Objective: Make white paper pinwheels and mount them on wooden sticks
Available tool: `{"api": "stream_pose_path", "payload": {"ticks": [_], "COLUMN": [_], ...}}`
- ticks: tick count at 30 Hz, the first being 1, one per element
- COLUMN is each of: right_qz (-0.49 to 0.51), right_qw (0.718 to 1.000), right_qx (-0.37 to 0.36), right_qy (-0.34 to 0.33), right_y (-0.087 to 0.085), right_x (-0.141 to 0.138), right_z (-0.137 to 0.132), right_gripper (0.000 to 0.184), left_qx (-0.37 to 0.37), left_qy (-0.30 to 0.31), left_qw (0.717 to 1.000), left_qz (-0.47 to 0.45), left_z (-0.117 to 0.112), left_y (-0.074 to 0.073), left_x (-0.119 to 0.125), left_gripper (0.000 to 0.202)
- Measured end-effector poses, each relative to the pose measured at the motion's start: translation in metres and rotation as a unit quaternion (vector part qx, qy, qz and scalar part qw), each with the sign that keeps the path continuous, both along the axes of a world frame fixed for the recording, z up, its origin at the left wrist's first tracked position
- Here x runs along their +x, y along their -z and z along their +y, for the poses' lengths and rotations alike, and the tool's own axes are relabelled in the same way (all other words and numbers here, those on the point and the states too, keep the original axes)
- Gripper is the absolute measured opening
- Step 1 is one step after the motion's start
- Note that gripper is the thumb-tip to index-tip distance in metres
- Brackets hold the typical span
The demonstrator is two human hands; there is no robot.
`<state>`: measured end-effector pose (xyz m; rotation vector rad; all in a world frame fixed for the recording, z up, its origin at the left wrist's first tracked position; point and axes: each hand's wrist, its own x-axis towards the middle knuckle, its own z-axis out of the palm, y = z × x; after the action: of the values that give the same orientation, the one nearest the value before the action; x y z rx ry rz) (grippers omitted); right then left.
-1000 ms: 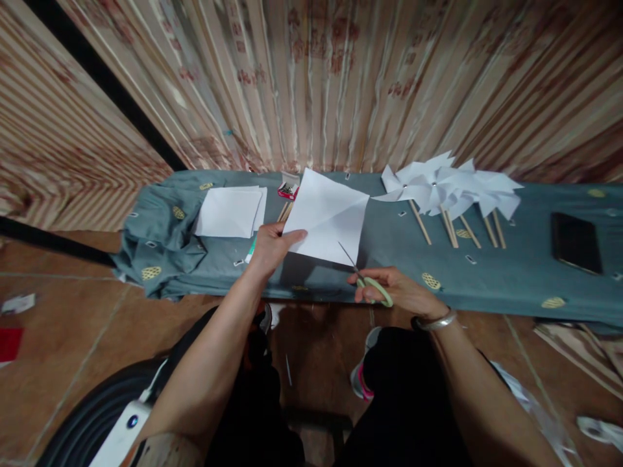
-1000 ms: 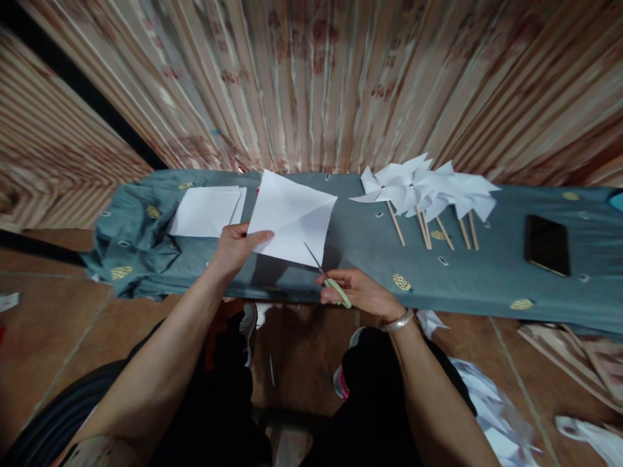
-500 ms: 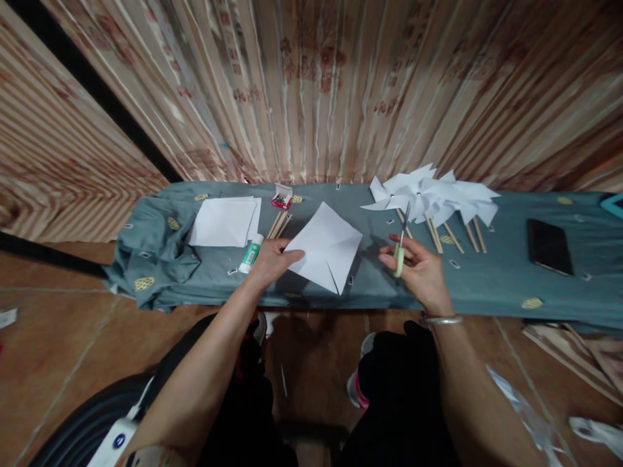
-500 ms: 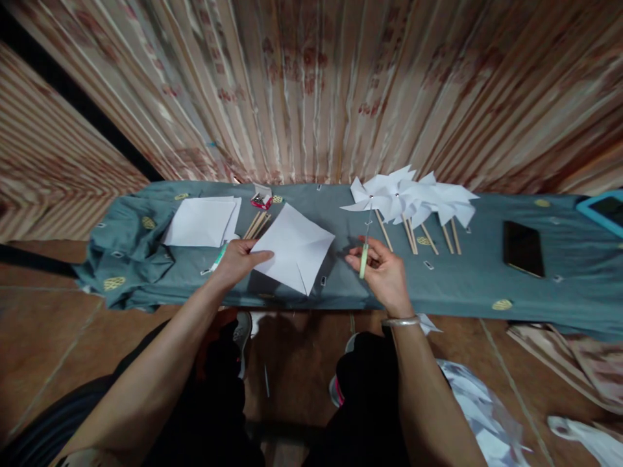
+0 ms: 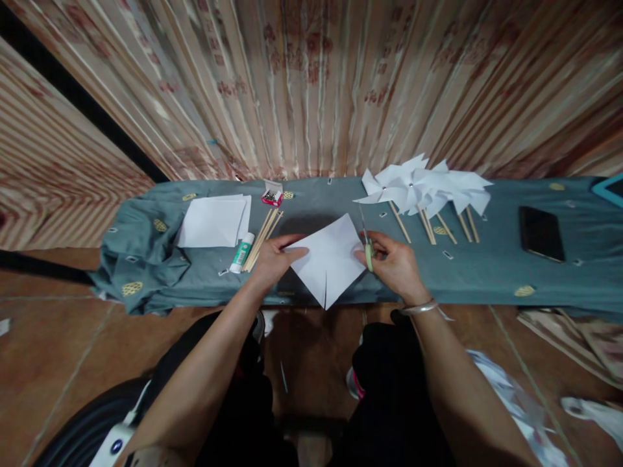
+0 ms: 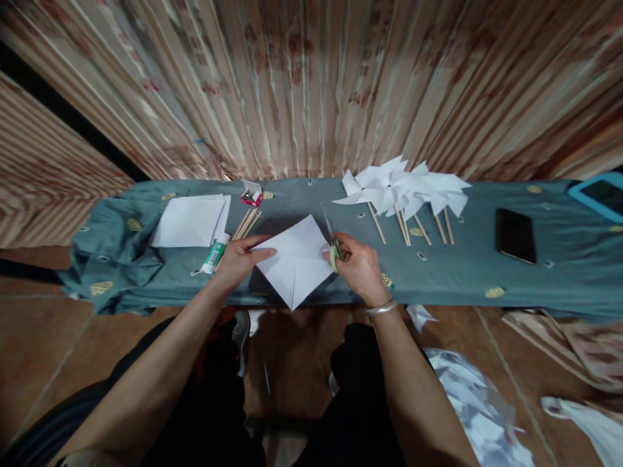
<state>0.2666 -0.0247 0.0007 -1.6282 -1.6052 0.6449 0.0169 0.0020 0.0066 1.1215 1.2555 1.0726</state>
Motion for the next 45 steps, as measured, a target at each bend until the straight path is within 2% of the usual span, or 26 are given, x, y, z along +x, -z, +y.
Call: {"api": "stream_pose_path", "payload": {"ticks": [3,5,8,10,13,17,23,26,30,36,42,45], "right_qz": [0.018,0.050,0.100,0.137,0.220,0.307,0.296,0.309,0.321,0.375,0.345,0.328], "right_qw": [0.998,0.995,0.987,0.982,0.966,0.944,0.950,0.948,0.944,0.924,0.929,0.922], "right_qx": [0.017,0.027,0.033,0.033,0.025,0.021,0.005,-0.008,-0.033,-0.078,-0.114,-0.161], "right_qy": [0.054,0.088,0.119,0.128,0.131,0.122,0.100,0.081,0.062,0.009,-0.075,-0.130], "right_y": [0.002,0.006,0.012,0.015,0.016,0.012,0.009,0.010,0.007,0.001,0.001,0.000], "right_x": [0.001,0.002,0.000,-0.003,-0.011,-0.026,-0.043,-0.048,-0.051,-0.054,-0.051,-0.047], "right_z": [0.003,0.007,0.013,0.017,0.023,0.027,0.024,0.022,0.019,0.009,-0.009,-0.020], "right_gripper": [0.049,0.050,0.051,0.050,0.052,0.053,0.047,0.045,0.048,0.052,0.050,0.051], "left_qx": [0.017,-0.009,-0.026,-0.029,-0.043,-0.034,0.032,0.086,0.105,0.095,0.124,0.140], "left_qy": [-0.069,-0.055,0.008,0.028,0.021,0.001,-0.007,-0.042,-0.066,-0.101,-0.142,-0.177], "left_qw": [0.994,0.990,0.985,0.983,0.984,0.993,0.997,0.995,0.992,0.990,0.982,0.974], "left_qz": [-0.080,-0.133,-0.170,-0.180,-0.173,-0.114,-0.063,-0.010,0.037,0.014,-0.013,-0.027], "left_z": [0.001,-0.003,-0.013,-0.020,-0.027,-0.027,-0.022,-0.016,-0.006,-0.003,0.004,0.010], "left_y": [0.002,0.003,0.006,0.008,0.013,0.020,0.018,0.012,0.012,0.010,0.003,0.000], "left_x": [0.004,0.010,0.022,0.031,0.043,0.055,0.064,0.058,0.048,0.041,0.029,0.018], "left_gripper": [0.074,0.079,0.075,0.070,0.061,0.065,0.057,0.045,0.039,0.046,0.057,0.058]}}
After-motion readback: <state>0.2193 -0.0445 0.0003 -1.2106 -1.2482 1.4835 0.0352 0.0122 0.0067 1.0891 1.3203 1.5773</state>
